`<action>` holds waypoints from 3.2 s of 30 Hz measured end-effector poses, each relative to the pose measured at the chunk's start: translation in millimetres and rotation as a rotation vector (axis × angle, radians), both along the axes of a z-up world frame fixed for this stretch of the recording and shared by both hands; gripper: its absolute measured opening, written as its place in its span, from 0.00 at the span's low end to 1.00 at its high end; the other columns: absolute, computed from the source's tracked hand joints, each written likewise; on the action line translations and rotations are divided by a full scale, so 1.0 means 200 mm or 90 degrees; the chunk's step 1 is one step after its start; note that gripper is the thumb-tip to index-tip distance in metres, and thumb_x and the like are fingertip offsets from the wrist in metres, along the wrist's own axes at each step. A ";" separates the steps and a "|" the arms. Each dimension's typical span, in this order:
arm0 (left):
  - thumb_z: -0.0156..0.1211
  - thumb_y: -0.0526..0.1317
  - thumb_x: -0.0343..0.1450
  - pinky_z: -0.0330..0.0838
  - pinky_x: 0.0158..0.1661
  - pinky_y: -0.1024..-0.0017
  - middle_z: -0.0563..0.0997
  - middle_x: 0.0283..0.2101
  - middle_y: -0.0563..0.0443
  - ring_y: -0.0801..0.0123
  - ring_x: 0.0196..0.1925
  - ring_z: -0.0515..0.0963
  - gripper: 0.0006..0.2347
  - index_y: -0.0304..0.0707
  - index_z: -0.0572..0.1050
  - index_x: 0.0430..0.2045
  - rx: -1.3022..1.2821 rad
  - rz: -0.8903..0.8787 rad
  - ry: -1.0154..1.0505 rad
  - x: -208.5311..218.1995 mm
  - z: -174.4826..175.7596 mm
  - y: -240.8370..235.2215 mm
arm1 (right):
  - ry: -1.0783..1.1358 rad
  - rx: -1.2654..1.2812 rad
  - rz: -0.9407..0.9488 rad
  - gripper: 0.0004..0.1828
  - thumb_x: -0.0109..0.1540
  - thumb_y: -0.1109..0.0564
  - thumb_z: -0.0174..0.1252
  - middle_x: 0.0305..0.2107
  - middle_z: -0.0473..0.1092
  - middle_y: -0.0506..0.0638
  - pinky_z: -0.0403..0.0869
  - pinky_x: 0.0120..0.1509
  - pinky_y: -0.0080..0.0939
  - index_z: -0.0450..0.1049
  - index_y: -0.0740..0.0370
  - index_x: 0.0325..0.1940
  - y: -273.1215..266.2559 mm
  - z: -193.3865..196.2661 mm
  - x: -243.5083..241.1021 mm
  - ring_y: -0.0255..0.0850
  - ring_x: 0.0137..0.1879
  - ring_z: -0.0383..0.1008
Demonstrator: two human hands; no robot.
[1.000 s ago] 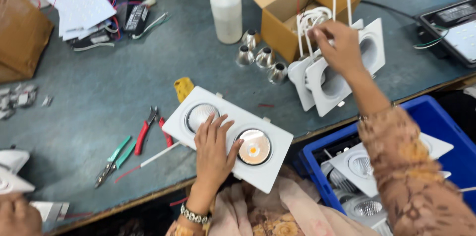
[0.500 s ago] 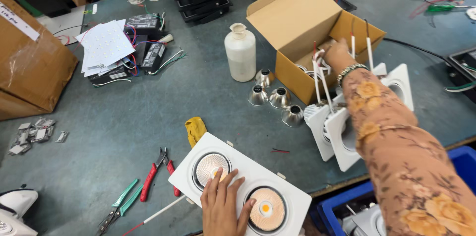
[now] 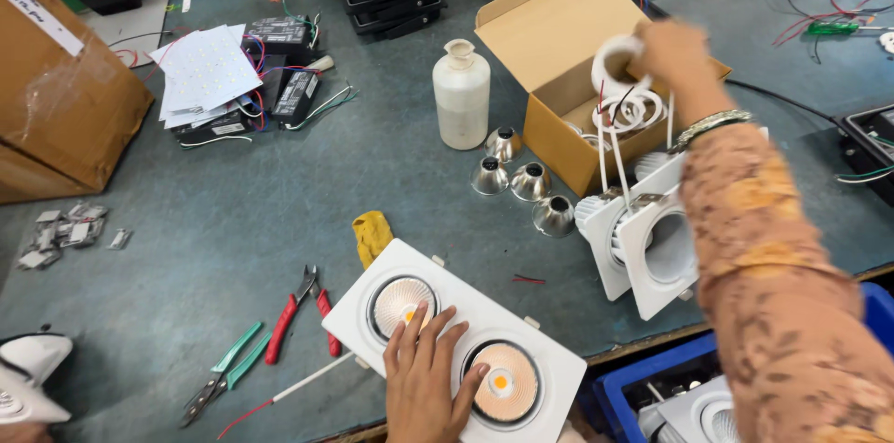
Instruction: The person wipes the inside of a dual recessed light fixture with a yellow cloth, then places two metal reflector cups into the openings. She presses them into place, picks up a roll of white tape, and places the completed fixture into a blue bin. She repeats the process with a second fixture.
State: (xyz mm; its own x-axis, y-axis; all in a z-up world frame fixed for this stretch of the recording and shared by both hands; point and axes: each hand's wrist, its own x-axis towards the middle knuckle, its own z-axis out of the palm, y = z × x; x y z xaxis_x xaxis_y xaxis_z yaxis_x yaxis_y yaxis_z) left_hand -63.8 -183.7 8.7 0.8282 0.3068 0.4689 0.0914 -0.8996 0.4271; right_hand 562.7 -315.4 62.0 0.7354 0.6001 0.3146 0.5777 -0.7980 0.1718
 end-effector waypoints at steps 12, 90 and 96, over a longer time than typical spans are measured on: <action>0.61 0.50 0.71 0.48 0.69 0.47 0.73 0.62 0.44 0.47 0.73 0.61 0.19 0.38 0.75 0.52 -0.010 0.001 -0.060 0.00 0.09 -0.03 | 0.307 0.035 0.339 0.22 0.65 0.37 0.55 0.32 0.77 0.57 0.74 0.46 0.56 0.78 0.54 0.52 0.52 0.18 -1.25 0.53 0.40 0.78; 0.77 0.52 0.60 0.53 0.68 0.54 0.67 0.70 0.44 0.51 0.72 0.65 0.37 0.39 0.67 0.63 -0.132 -0.019 -0.185 -0.06 0.09 0.01 | 0.157 0.016 0.664 0.14 0.62 0.61 0.55 0.48 0.75 0.50 0.75 0.51 0.42 0.73 0.59 0.52 -0.82 0.52 -2.33 0.42 0.52 0.77; 0.76 0.52 0.60 0.53 0.68 0.53 0.67 0.69 0.44 0.51 0.71 0.65 0.37 0.39 0.67 0.62 -0.132 -0.021 -0.186 -0.05 0.07 0.02 | 0.159 0.032 0.647 0.14 0.64 0.62 0.54 0.51 0.74 0.51 0.75 0.55 0.43 0.72 0.60 0.55 -0.79 0.46 -2.24 0.42 0.55 0.75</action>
